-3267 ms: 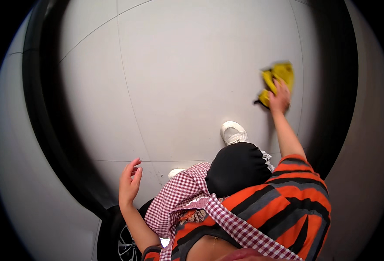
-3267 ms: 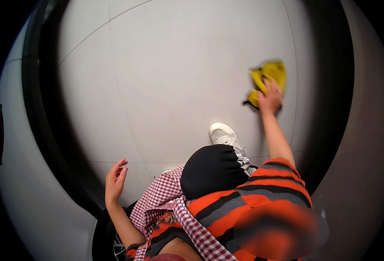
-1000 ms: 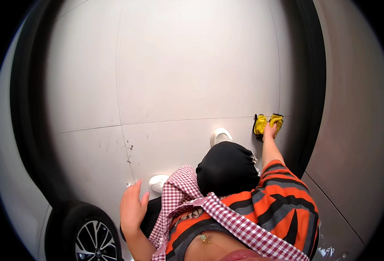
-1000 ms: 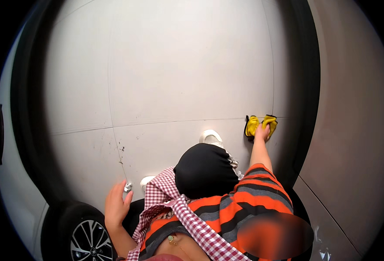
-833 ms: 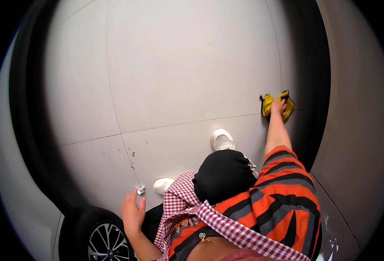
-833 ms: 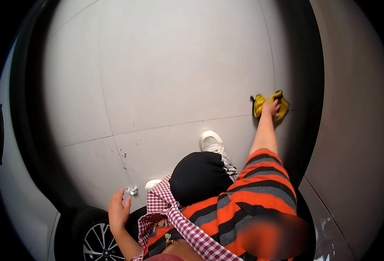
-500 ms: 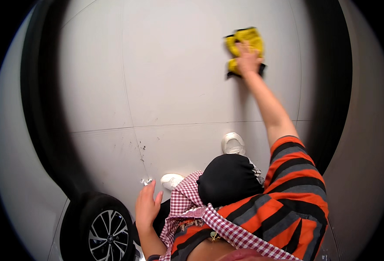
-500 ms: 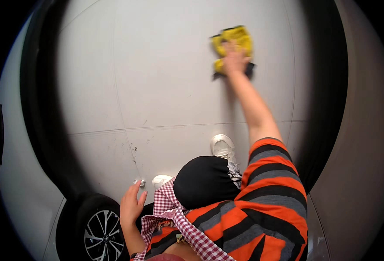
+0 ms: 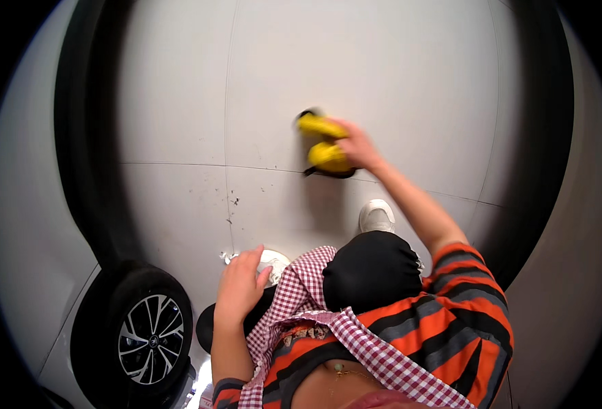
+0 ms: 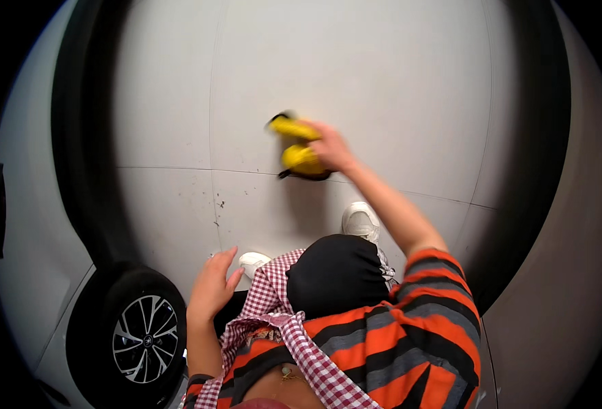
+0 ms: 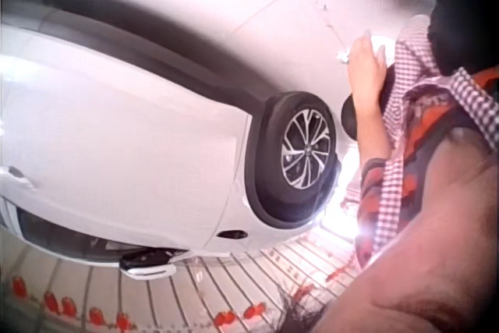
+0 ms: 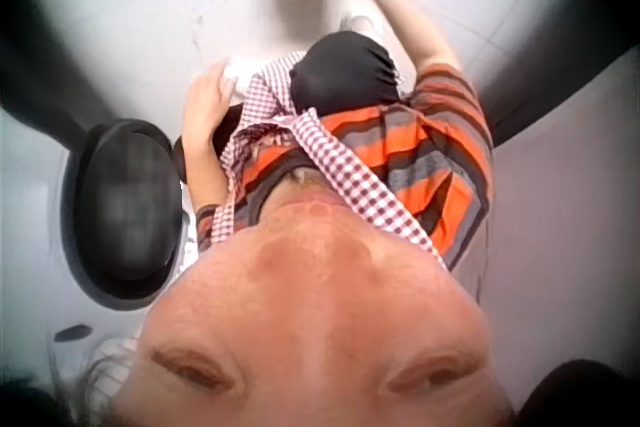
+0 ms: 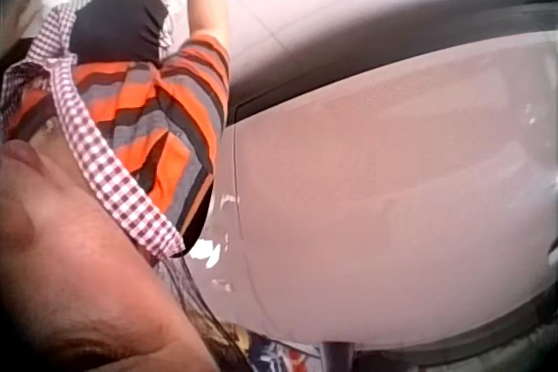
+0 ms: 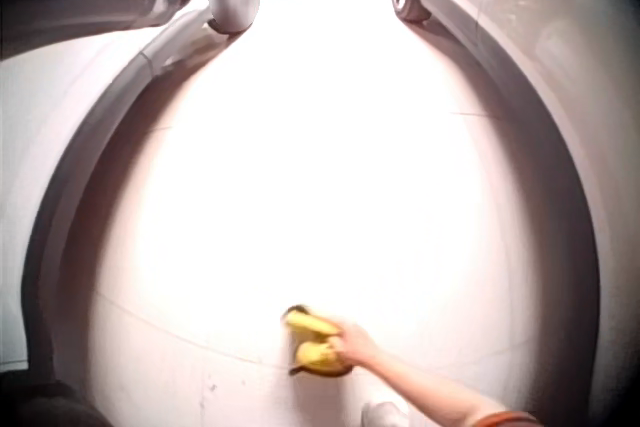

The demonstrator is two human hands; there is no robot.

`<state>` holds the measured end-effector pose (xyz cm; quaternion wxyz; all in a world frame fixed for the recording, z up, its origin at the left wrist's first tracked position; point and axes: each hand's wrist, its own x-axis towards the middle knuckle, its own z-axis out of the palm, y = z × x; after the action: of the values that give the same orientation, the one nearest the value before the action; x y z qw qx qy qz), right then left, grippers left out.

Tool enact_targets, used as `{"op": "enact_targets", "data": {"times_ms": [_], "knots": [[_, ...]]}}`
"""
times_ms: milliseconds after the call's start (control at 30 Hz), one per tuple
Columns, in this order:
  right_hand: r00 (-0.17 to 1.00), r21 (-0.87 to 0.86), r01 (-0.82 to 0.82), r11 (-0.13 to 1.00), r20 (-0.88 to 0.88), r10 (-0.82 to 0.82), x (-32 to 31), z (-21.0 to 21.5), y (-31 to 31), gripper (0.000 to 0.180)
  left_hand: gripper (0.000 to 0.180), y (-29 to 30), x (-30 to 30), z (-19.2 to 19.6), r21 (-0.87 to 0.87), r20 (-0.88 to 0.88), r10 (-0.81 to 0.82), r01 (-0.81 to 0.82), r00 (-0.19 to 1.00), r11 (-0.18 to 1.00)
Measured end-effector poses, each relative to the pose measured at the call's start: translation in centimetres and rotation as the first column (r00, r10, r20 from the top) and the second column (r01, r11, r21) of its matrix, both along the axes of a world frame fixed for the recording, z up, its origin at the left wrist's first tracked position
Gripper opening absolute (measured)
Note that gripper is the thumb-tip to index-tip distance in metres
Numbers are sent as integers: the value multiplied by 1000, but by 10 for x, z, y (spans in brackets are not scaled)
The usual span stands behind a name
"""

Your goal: The person cleans a tiled floor between two cars using a cloth, first wiping up debris and then rinsing and wringing the cloth in a bucket of water before continuing to wipe the floor area.

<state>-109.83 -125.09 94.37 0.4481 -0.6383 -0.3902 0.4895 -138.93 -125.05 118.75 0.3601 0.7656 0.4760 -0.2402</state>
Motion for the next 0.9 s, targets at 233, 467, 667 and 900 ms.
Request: {"op": "enact_targets", "data": {"times_ms": [233, 467, 667, 900], "knots": [[609, -67, 767, 638, 389, -691, 254, -15, -201, 37, 41, 10, 10, -1, 55, 107, -131, 126, 986, 991], [328, -31, 470, 882, 934, -142, 177, -78, -141, 46, 42, 3, 3, -2, 28, 8, -140, 140, 990, 990], [648, -277, 4, 961, 732, 208, -47, -19, -14, 49, 43, 4, 26, 10, 71, 104, -95, 88, 990, 994], [992, 11, 66, 998, -108, -64, -13, -16, -23, 36, 43, 8, 23, 11, 79, 89, -145, 139, 985, 987]]}}
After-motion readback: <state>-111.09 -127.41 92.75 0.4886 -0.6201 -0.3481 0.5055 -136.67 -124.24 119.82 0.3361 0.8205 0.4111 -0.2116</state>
